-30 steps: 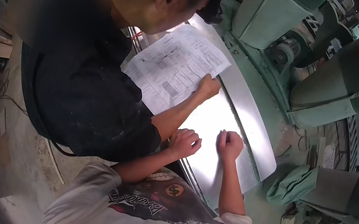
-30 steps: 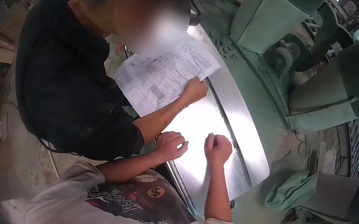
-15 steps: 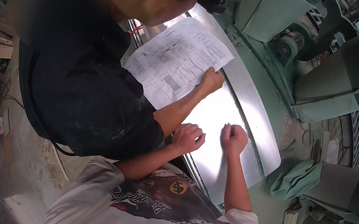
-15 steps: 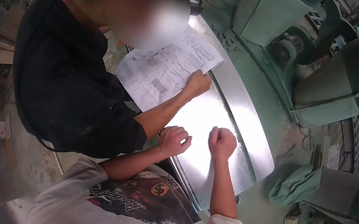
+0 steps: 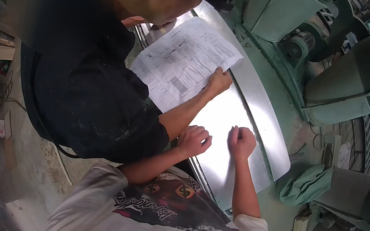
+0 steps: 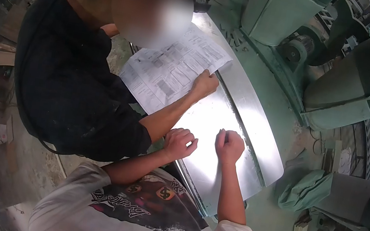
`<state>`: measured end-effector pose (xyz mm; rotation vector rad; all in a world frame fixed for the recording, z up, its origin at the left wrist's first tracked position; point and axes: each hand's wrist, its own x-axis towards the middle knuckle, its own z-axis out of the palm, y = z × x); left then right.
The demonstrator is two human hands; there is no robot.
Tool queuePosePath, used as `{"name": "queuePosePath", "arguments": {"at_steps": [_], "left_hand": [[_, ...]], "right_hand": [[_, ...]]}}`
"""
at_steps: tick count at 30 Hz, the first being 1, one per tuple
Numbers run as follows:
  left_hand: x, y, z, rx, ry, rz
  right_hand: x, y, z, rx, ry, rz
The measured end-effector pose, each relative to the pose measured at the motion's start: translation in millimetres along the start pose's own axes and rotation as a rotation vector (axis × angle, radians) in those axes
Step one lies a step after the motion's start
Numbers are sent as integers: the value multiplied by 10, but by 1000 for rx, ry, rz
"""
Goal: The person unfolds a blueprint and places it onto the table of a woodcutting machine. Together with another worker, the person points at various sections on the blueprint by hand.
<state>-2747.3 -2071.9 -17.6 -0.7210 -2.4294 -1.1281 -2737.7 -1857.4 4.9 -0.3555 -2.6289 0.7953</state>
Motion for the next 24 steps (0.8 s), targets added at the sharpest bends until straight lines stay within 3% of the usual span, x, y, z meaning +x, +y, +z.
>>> {"name": "queuePosePath", "arguments": {"at_steps": [24], "left_hand": [[-1275,-466,479,-43,92,12]], "right_hand": [[-1012,470,733,-17,30,-30]]}}
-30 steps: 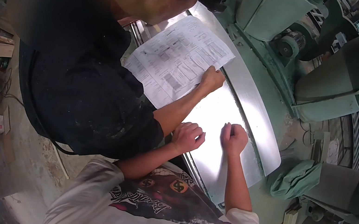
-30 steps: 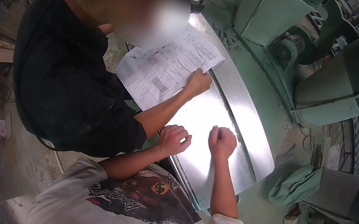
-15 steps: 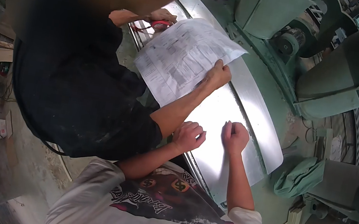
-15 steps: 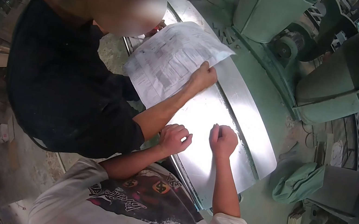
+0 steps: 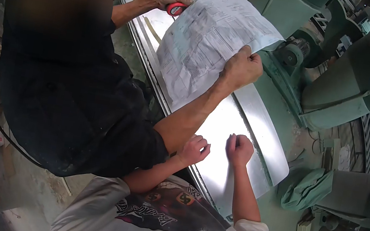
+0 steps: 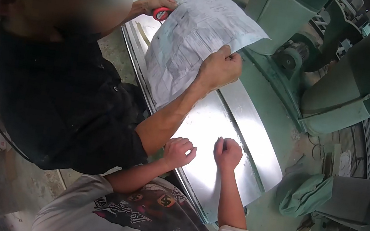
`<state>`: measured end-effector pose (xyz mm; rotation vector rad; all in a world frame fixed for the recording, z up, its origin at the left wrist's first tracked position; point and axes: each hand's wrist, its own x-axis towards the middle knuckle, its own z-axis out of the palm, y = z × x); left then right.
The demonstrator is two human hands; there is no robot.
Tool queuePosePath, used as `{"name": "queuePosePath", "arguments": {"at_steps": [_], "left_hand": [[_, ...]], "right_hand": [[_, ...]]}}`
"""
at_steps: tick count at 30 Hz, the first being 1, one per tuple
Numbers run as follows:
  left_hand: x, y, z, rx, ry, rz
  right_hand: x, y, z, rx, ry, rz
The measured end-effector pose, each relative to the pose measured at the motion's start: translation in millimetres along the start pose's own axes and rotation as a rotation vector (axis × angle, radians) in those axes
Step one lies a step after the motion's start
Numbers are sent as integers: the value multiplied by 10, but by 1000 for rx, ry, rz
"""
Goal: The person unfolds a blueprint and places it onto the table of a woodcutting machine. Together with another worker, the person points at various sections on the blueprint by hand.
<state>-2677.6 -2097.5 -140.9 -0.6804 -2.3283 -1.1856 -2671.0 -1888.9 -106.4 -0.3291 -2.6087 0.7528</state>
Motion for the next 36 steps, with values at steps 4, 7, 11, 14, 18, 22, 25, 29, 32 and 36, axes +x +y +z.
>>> {"name": "queuePosePath", "arguments": {"at_steps": [4,7,11,14,18,22,25,29,32,36], "left_hand": [[-100,-44,147,-17,16,-11],[-121,-48,143,-39,16,-27],[-132,-116,147,-142,-44,-44],[-84,-1,80,-147,-35,-46],[-30,34,157,-129,-31,-49],[-1,27,196,-108,-38,-45],[71,56,173,-89,-39,-42],[140,71,227,-62,-36,-36],[162,94,272,-43,-30,-27],[234,252,191,5,-45,-30]], "right_hand": [[-48,137,44,-31,-57,13],[-70,106,41,-19,-21,-9],[-17,54,67,-30,-15,-7],[4,-32,-80,-35,-33,3],[68,63,-95,-26,-17,-17],[118,118,-86,-33,-39,2],[152,105,-115,-25,-34,-15],[219,169,-126,-29,-26,-21],[237,209,-144,-29,-16,-31],[266,148,-331,-29,-30,-21]]}}
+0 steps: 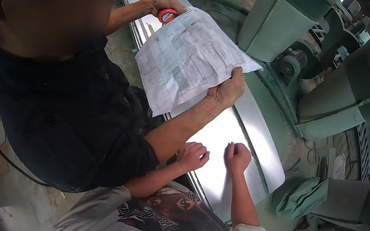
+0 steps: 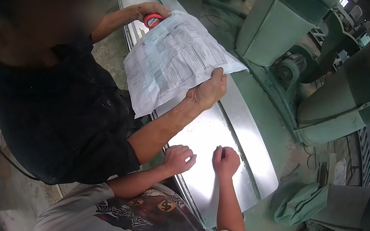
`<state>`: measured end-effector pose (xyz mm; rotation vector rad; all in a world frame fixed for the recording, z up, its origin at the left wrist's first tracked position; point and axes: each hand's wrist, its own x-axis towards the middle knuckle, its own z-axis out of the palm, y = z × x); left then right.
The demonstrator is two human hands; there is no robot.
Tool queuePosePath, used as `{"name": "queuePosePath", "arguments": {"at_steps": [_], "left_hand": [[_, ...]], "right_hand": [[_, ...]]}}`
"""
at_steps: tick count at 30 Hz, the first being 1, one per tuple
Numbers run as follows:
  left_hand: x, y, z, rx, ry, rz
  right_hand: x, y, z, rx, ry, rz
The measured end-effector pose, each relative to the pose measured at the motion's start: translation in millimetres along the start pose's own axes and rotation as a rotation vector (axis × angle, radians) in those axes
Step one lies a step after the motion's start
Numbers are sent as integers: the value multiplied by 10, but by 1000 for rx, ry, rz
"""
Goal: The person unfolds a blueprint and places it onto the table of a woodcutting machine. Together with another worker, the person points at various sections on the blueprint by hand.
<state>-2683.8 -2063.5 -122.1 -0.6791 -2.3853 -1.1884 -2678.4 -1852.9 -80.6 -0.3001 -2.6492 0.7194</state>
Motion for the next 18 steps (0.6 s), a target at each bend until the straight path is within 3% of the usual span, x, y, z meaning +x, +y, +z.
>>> {"name": "queuePosePath", "arguments": {"at_steps": [18], "left_hand": [[143,132,-162,44,-16,-5]], "right_hand": [[65,-66,-106,10,11,-10]]}}
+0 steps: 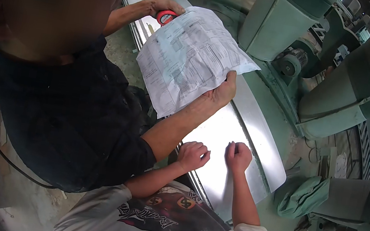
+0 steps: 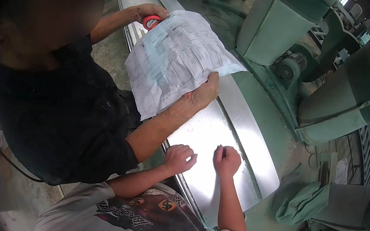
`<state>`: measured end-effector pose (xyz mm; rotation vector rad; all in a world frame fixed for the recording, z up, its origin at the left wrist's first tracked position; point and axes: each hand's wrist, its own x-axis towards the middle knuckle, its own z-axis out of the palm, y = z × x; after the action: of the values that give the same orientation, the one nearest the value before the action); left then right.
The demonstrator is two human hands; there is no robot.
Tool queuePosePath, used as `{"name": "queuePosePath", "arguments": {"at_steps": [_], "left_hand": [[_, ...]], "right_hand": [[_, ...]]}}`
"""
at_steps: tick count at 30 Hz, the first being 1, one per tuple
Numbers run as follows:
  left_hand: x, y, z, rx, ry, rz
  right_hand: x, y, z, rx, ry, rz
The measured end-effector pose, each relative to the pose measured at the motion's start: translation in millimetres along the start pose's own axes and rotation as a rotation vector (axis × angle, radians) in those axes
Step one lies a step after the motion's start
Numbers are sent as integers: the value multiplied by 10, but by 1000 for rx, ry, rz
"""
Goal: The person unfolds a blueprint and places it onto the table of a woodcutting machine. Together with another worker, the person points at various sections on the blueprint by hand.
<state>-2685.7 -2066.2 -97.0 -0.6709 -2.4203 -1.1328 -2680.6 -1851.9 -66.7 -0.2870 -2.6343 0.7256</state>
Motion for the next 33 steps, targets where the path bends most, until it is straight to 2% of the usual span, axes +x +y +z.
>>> {"name": "queuePosePath", "arguments": {"at_steps": [4,6,7,8,11,14,15,17,20,33], "left_hand": [[9,-3,-25,2,3,2],[39,-2,-26,7,1,3],[23,15,-41,12,-9,-2],[9,32,-57,17,-19,-7],[75,20,-82,18,-22,10],[57,28,-62,7,-24,3],[75,32,-57,14,-21,3],[88,-11,-50,24,-23,-5],[136,-11,-57,6,-11,-6],[260,-46,-118,-1,-10,7]], "right_hand": [[55,-72,-45,3,-58,67],[262,-170,-4,469,100,189],[436,-503,-204,458,109,188],[651,-734,-297,616,137,126],[1292,-1357,-604,638,131,-165],[1863,-1793,-812,449,42,-343],[2008,-1918,-880,450,36,-340],[2246,-2110,-944,295,-202,-219],[2541,-2227,-961,149,-356,-209],[2914,-2350,-770,38,-463,-221]]}}
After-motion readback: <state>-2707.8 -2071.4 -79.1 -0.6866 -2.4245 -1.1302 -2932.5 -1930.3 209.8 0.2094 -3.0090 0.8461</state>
